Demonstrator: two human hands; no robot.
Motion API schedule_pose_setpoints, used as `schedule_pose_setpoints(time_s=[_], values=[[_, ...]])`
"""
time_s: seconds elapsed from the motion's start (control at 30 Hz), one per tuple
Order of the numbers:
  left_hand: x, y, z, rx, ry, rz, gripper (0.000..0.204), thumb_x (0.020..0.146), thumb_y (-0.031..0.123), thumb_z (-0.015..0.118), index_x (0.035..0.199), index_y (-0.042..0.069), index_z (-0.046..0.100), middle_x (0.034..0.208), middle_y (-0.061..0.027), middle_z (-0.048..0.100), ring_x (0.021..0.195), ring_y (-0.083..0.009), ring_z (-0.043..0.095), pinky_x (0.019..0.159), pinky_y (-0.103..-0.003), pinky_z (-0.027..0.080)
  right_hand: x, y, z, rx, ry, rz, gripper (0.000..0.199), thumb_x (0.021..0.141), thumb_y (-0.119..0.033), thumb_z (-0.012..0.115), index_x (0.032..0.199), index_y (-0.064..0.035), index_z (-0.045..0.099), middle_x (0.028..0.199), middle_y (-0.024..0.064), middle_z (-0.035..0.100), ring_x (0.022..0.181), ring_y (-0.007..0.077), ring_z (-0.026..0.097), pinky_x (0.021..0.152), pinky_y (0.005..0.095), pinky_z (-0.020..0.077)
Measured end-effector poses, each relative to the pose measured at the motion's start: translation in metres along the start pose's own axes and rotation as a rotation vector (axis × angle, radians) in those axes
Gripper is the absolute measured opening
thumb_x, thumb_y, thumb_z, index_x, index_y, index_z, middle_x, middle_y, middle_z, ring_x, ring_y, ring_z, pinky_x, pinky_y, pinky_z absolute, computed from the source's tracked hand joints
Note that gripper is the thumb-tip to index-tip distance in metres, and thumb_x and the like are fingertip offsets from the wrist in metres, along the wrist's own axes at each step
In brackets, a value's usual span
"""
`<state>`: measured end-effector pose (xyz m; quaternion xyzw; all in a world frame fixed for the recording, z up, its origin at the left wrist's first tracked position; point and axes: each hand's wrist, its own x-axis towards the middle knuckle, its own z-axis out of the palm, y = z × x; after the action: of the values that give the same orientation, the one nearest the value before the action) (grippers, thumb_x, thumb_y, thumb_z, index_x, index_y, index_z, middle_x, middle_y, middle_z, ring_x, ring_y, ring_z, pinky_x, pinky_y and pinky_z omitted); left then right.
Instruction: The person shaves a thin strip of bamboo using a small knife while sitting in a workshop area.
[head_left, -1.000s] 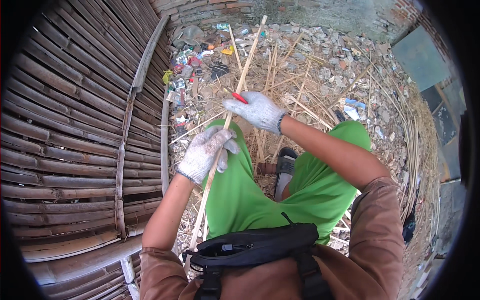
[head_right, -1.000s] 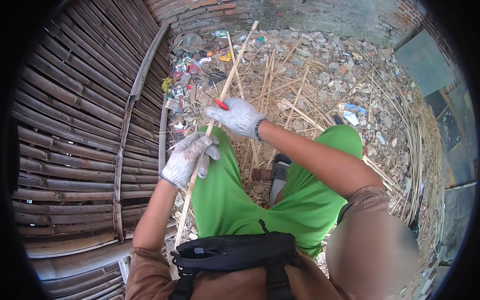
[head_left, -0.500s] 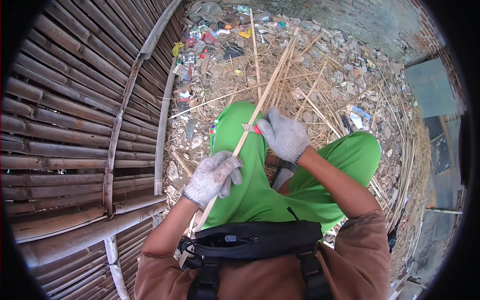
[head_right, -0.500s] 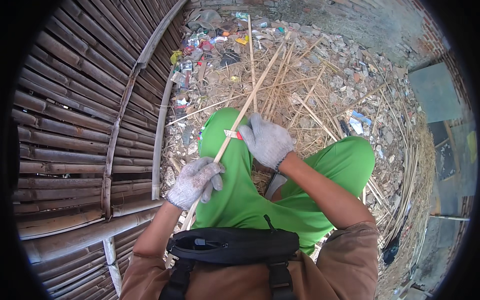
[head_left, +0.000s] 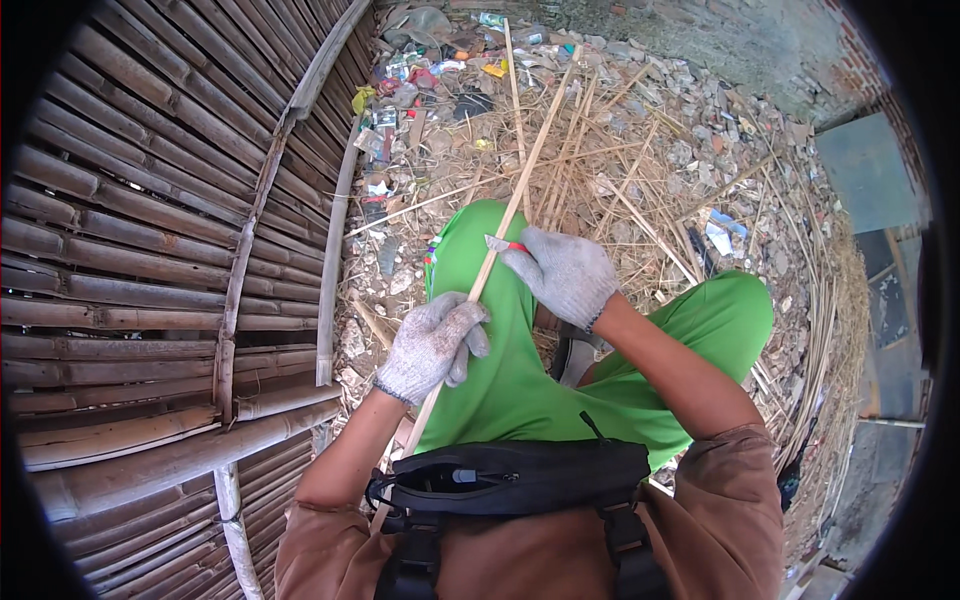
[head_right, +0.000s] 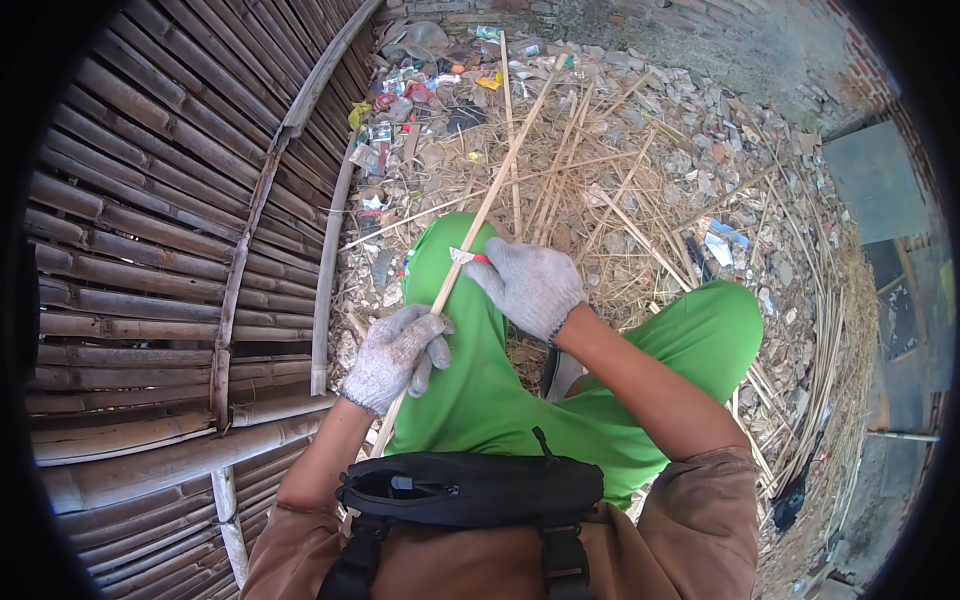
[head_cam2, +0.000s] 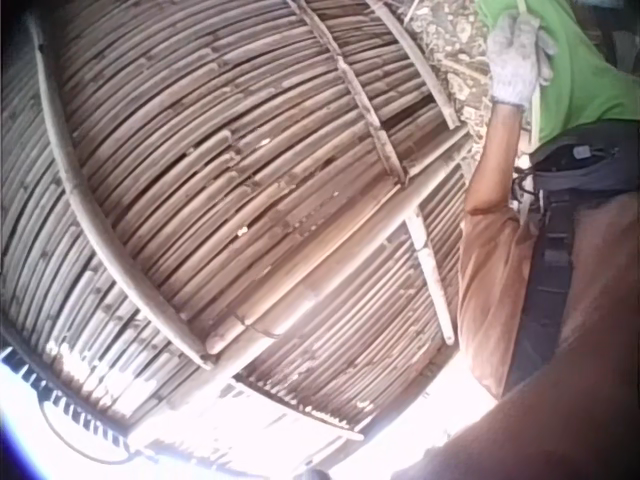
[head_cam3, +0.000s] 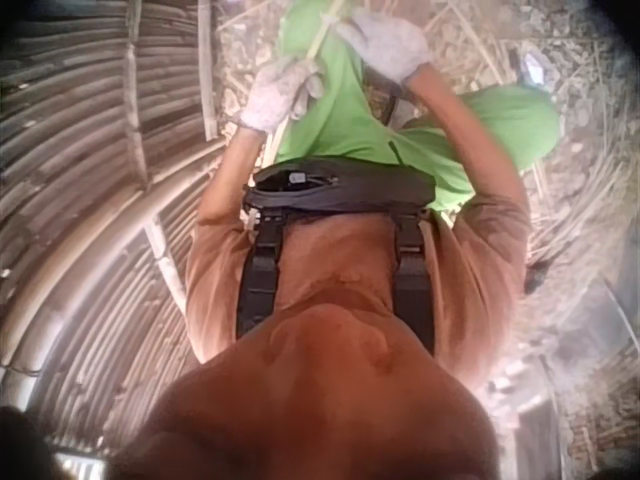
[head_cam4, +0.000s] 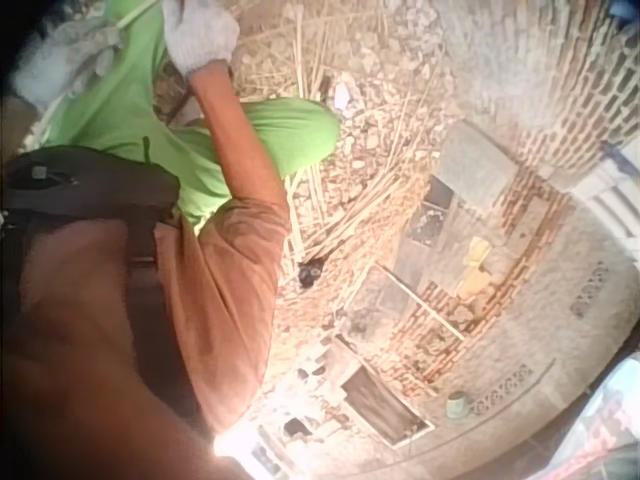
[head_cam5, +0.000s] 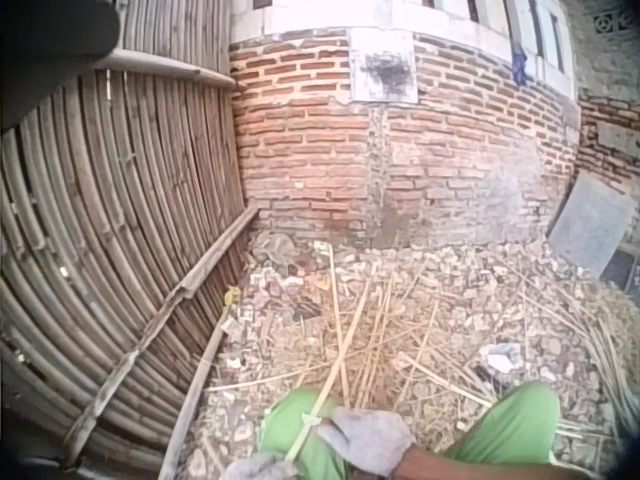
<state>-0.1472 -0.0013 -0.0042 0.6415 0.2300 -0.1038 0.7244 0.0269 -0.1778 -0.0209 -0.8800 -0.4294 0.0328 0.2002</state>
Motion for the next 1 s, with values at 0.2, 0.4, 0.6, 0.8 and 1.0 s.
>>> schedule_pose_setpoints(time_s=[0.2,0.4,0.6,0.8,1.0], values=[[-0.018,-0.001,-0.001,0.032,-0.003,-0.028,0.03,0.112,0.028,0.058,0.11,0.0,0.068,0.073,-0.0062,0.068,0.042,-0.0105,0.054,0.038,-0.027,0.041,0.008,0.011,-0.007,-0.014,-0.086,0.011,0.053,0.109,-0.057,0.048,0.097,-0.0085,0.065,0.086,0.021,0.074,0.082,0.0422,0.075,0.073,0.0582,0.0582],[-0.031,-0.003,-0.005,0.068,0.033,-0.069,0.029,0.112,0.027,0.059,0.112,0.0,0.067,0.071,-0.0046,0.066,0.042,-0.0099,0.051,0.039,-0.026,0.039,0.017,0.015,-0.005,-0.021,-0.149,0.074,0.055,0.109,-0.059,0.047,0.099,-0.0088,0.066,0.089,0.0216,0.075,0.083,0.0435,0.075,0.075,0.0585,0.0584],[-0.05,-0.009,-0.009,0.061,0.044,-0.08,0.029,0.111,0.027,0.06,0.111,-0.001,0.068,0.069,-0.0045,0.065,0.041,-0.0098,0.051,0.04,-0.025,0.039,0.015,0.02,-0.005,-0.017,-0.081,-0.021,0.055,0.109,-0.059,0.047,0.099,-0.0091,0.067,0.087,0.0226,0.075,0.083,0.044,0.075,0.074,0.0581,0.0588],[-0.07,-0.014,-0.009,0.05,0.071,-0.097,0.029,0.11,0.024,0.058,0.11,-0.004,0.068,0.064,-0.0046,0.062,0.039,-0.0106,0.048,0.039,-0.025,0.036,0.015,0.021,-0.006,-0.018,-0.109,0.074,0.058,0.11,-0.061,0.044,0.098,-0.0092,0.067,0.086,0.0229,0.074,0.083,0.0443,0.075,0.074,0.0584,0.0588],[-0.089,-0.014,-0.006,-0.022,0.073,-0.15,0.03,0.108,0.025,0.059,0.11,-0.003,0.068,0.064,-0.0055,0.062,0.04,-0.0115,0.048,0.039,-0.026,0.036,0.013,0.024,-0.002,-0.036,-0.13,0.034,0.062,0.11,-0.064,0.041,0.097,-0.0087,0.067,0.083,0.0235,0.074,0.078,0.0454,0.074,0.071,0.0597,0.0586]])
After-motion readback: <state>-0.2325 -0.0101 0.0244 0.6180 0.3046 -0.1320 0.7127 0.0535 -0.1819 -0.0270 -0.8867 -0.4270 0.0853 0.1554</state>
